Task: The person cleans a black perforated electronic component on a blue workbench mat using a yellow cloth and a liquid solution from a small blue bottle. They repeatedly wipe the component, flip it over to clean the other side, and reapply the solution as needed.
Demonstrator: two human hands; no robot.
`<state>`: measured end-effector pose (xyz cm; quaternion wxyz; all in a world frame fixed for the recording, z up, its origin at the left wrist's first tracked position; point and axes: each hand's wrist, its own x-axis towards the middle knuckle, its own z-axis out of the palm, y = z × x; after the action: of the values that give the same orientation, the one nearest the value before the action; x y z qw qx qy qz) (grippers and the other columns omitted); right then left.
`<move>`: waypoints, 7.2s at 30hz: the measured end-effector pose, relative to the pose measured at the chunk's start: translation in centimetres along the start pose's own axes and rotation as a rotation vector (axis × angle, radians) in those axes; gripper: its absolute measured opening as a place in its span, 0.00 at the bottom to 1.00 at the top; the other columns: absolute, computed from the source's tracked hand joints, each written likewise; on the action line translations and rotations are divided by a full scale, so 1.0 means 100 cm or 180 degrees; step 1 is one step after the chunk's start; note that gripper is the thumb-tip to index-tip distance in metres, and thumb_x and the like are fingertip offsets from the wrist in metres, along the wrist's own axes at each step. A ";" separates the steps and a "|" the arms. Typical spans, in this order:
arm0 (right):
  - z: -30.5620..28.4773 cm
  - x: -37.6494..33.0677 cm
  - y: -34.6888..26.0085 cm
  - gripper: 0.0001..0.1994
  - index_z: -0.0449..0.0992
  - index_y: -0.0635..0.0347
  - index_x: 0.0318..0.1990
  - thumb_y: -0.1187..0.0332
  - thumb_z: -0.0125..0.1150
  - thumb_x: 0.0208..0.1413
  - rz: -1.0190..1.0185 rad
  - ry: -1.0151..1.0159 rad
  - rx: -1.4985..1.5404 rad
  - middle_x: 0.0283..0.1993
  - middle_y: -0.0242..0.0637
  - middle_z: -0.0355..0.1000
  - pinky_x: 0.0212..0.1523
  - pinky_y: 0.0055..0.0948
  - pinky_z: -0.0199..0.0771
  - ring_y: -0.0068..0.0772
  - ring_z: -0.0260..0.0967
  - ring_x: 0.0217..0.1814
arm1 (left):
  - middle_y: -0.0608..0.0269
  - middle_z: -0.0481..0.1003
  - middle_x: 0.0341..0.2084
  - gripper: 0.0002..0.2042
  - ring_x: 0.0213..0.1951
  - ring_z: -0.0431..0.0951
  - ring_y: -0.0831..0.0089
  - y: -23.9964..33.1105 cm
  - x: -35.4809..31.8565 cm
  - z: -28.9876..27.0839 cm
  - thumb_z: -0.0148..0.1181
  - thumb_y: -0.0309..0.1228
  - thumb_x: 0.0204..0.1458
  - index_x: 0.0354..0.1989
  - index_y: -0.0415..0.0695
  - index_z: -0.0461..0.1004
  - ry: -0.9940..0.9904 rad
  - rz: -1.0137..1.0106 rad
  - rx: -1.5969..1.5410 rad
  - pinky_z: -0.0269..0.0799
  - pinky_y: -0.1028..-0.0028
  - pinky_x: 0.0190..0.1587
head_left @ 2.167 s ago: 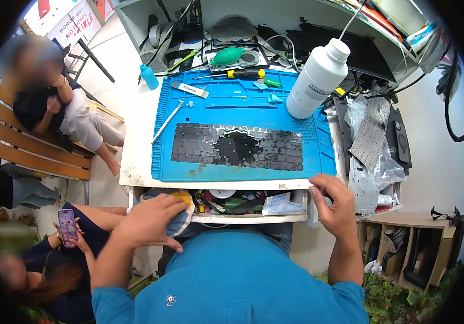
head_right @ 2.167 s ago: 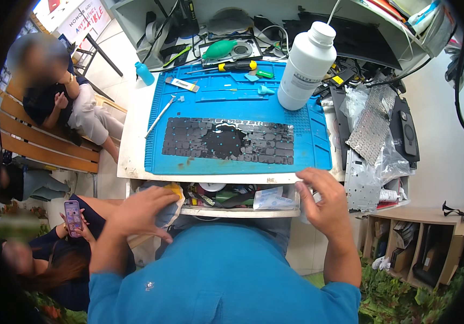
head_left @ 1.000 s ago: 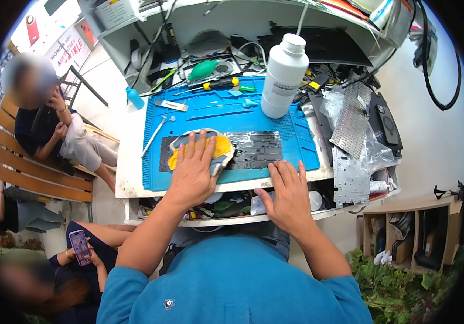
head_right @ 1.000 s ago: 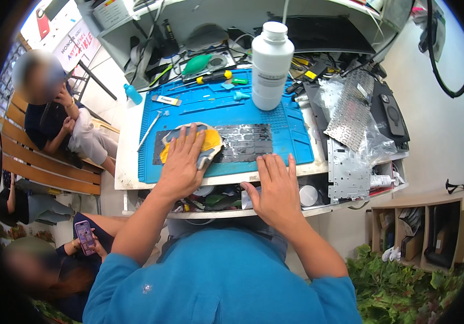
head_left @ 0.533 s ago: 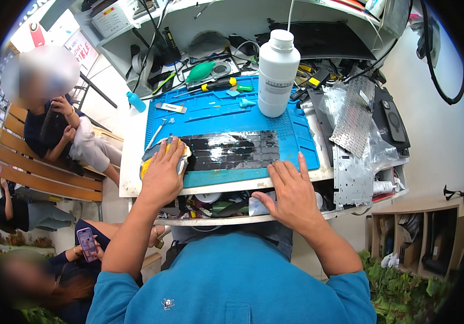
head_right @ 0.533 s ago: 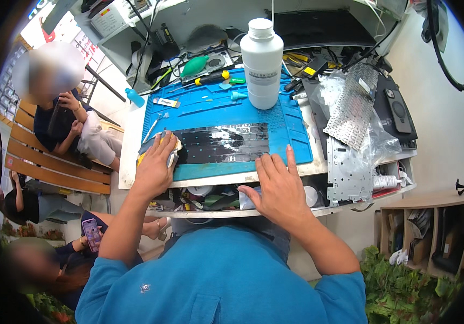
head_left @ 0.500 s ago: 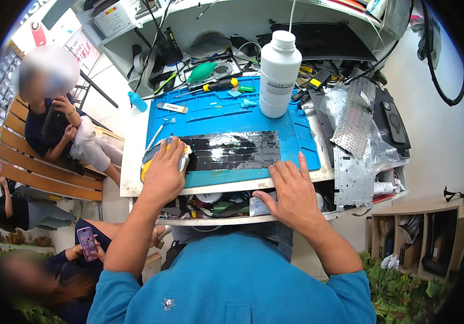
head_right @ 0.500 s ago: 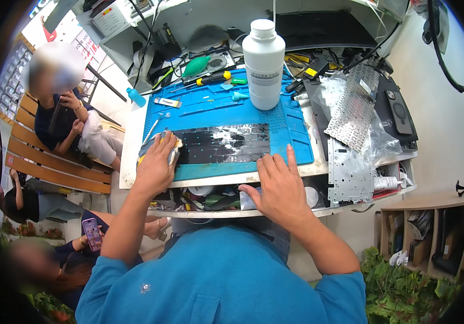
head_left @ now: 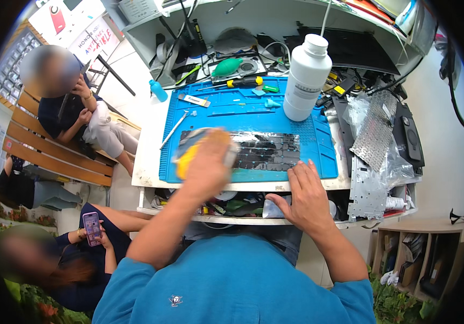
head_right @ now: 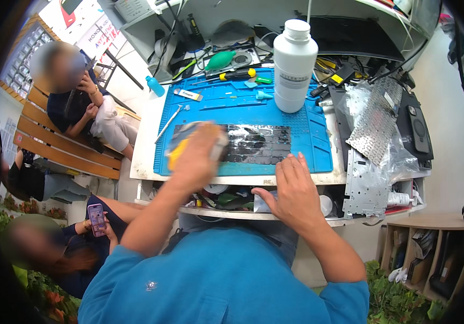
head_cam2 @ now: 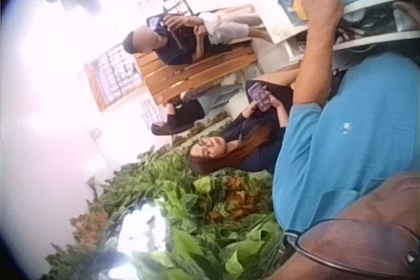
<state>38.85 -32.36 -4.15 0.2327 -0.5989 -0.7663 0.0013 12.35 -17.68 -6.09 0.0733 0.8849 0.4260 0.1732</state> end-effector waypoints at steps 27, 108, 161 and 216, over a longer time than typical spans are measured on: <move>0.002 -0.007 0.007 0.39 0.79 0.82 0.59 0.47 0.79 0.58 -0.0122 0.0208 0.0063 0.60 0.63 0.77 0.81 0.62 0.63 0.67 0.73 0.71 | 0.42 0.80 0.65 0.32 0.61 0.84 0.44 -0.005 -0.016 -0.092 0.58 0.22 0.56 0.73 0.47 0.75 -0.0071 -0.1192 -0.0307 0.82 0.51 0.63; 0.081 0.270 -0.162 0.32 0.79 0.57 0.72 0.48 0.51 0.70 -0.0711 -0.3532 -0.1218 0.73 0.64 0.75 0.84 0.70 0.40 0.77 0.66 0.80 | 0.38 0.50 0.86 0.49 0.87 0.44 0.41 0.098 0.039 0.078 0.63 0.55 0.64 0.85 0.35 0.52 -0.0622 0.0945 -0.0377 0.43 0.40 0.85; 0.058 0.298 -0.056 0.54 0.75 0.68 0.75 0.20 0.48 0.67 -0.0422 -0.3629 0.0920 0.81 0.63 0.66 0.83 0.56 0.56 0.61 0.57 0.87 | 0.46 0.69 0.78 0.33 0.81 0.62 0.44 0.045 -0.044 -0.025 0.63 0.23 0.60 0.77 0.39 0.70 -0.0051 0.0479 -0.0541 0.55 0.48 0.83; 0.047 0.210 -0.039 0.37 0.77 0.59 0.64 0.60 0.89 0.46 0.0263 -0.1868 0.0902 0.62 0.53 0.77 0.64 0.45 0.79 0.54 0.77 0.66 | 0.43 0.83 0.59 0.26 0.56 0.87 0.52 -0.109 -0.109 -0.075 0.51 0.46 0.80 0.66 0.31 0.74 0.2387 -0.1577 -0.5410 0.86 0.53 0.61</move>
<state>29.87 -12.84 0.19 0.0827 -0.5653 -0.7678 0.2900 -4.66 -19.50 -4.81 0.5838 0.3080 0.3288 0.6754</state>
